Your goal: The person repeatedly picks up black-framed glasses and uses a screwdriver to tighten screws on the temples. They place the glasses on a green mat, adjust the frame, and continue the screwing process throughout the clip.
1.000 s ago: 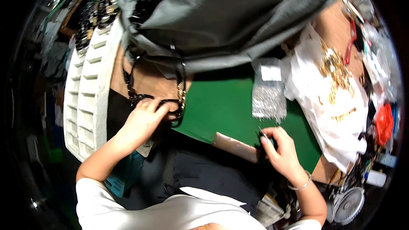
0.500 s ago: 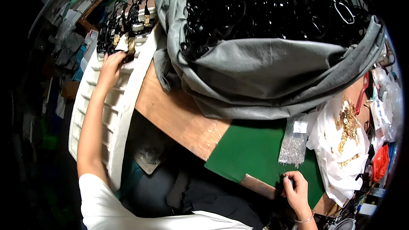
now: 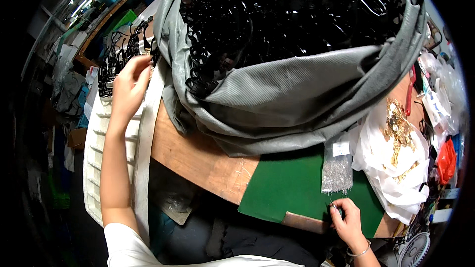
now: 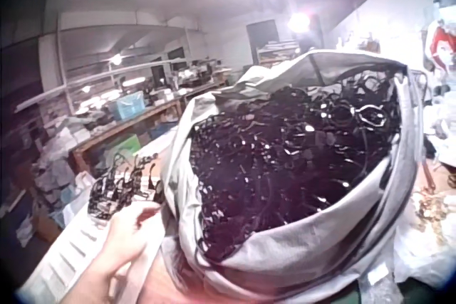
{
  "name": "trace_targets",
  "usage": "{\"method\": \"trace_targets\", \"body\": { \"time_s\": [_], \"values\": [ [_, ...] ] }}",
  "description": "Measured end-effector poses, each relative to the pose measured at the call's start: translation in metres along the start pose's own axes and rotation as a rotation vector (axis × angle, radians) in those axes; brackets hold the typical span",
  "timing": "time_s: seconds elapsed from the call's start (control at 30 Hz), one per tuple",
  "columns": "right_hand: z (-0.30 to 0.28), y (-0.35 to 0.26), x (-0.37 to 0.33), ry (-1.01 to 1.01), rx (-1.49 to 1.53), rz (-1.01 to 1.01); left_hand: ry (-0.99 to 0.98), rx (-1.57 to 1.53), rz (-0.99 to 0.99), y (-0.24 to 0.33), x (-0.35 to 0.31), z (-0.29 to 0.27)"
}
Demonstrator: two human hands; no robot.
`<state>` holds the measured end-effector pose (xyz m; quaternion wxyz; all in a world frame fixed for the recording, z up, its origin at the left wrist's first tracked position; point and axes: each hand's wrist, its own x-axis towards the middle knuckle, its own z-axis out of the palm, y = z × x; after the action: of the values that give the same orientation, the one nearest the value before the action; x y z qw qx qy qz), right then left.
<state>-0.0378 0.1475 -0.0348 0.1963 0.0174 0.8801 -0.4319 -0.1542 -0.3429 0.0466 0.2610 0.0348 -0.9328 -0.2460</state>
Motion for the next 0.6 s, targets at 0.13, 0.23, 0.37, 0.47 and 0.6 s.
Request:
{"method": "trace_targets", "body": {
  "time_s": [0.13,0.23,0.37,0.47,0.6],
  "values": [
    [-0.005,-0.007,-0.003,-0.006,-0.077,-0.075,0.004,0.101,-0.16,0.025,0.075,0.051],
    [0.001,0.0,0.001,-0.111,-0.058,-0.228,-0.009,0.183,-0.295,-0.021,0.112,0.07],
    [-0.025,0.014,-0.02,-0.091,0.059,-0.092,0.21,-0.337,-0.013,0.026,0.144,0.056],
    [-0.031,0.01,-0.016,-0.131,0.126,-0.142,0.174,-0.64,-0.151,0.063,0.13,-0.008],
    [-0.061,0.015,-0.017,-0.156,0.247,-0.101,0.13,0.16,0.184,0.041,0.085,-0.08]
  ]
}}
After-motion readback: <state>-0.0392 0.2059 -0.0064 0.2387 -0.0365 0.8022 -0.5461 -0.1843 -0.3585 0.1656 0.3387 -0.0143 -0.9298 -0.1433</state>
